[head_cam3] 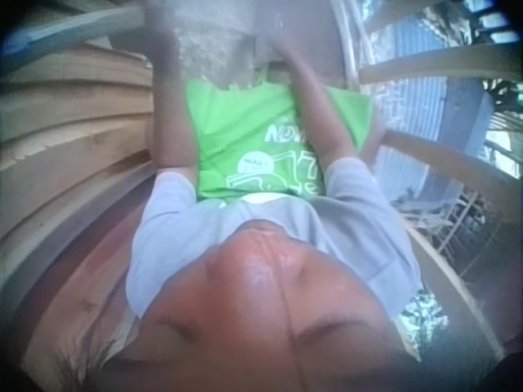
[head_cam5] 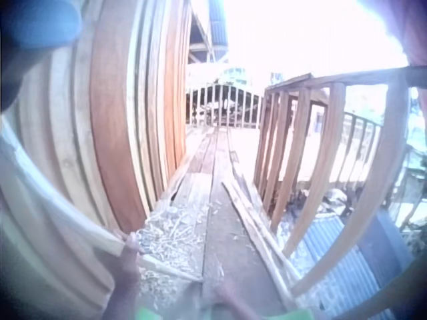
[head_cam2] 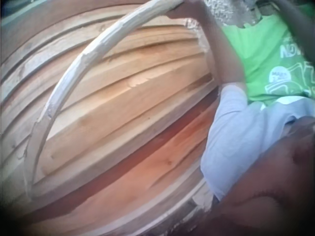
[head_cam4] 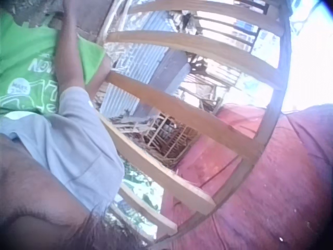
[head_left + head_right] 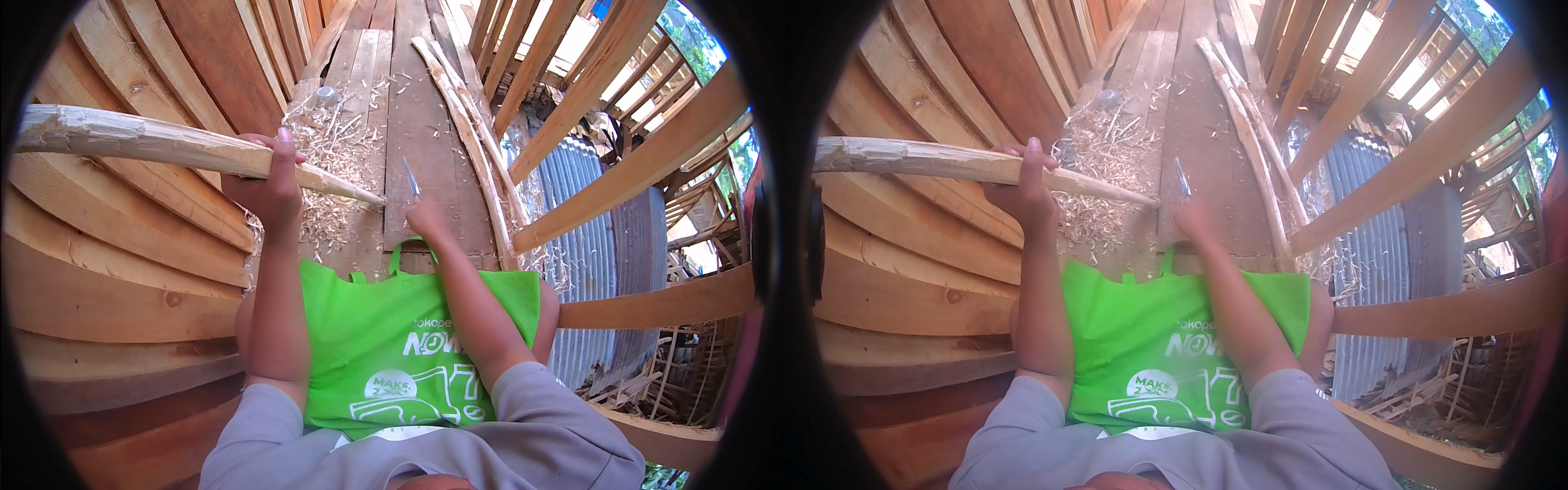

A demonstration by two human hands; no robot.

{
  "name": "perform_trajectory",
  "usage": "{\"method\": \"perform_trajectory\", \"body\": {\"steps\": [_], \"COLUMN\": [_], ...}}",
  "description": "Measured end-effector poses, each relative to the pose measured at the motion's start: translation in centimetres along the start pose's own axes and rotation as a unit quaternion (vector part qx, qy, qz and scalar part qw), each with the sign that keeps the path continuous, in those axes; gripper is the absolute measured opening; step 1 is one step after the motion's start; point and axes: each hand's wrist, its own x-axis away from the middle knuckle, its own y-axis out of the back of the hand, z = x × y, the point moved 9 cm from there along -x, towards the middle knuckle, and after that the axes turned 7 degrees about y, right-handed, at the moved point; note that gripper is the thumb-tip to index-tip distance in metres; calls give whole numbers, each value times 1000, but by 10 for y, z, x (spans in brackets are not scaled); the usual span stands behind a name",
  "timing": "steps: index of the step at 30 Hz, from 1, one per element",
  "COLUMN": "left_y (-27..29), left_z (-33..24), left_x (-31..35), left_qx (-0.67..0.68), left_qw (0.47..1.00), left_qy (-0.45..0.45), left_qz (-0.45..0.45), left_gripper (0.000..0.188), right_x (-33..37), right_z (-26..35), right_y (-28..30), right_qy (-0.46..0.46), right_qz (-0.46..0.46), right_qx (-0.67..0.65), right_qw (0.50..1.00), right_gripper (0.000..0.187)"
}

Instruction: The person sits on a wooden floor and uses a knife to carve a long, thin piece of wood. They hold the wood with their left hand and shave off thin strips with the knife in their right hand, producing wood shavings that fall onto a green bag on their lap.

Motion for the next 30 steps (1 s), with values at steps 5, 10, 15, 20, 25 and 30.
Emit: {"method": "perform_trajectory", "body": {"steps": [5,10,15,20,25,30], "left_y": [-15,-27,-26,-26,-22,-32], "left_z": [-3,-8,-6,-5,-8,-10], "left_x": [-1,3,6,5,7,8], "left_qx": [-5,34,35,46,29,28], "left_qw": [1000,999,999,998,999,998], "left_qy": [4,-18,-1,-11,0,-6], "left_qz": [4,32,34,32,34,48], "left_gripper": [19,16,18,17,20,21], "right_x": [-2,18,30,16,38,41], "right_z": [-48,-65,-36,-27,-6,3], "right_y": [-2,5,27,-36,-90,-74], "right_qy": [-37,-67,-35,213,200,288], "right_qz": [32,-15,-160,79,294,97], "right_qx": [75,219,336,276,132,94], "right_qw": [996,973,928,934,925,948], "right_gripper": [29,28,27,26,31,40]}}
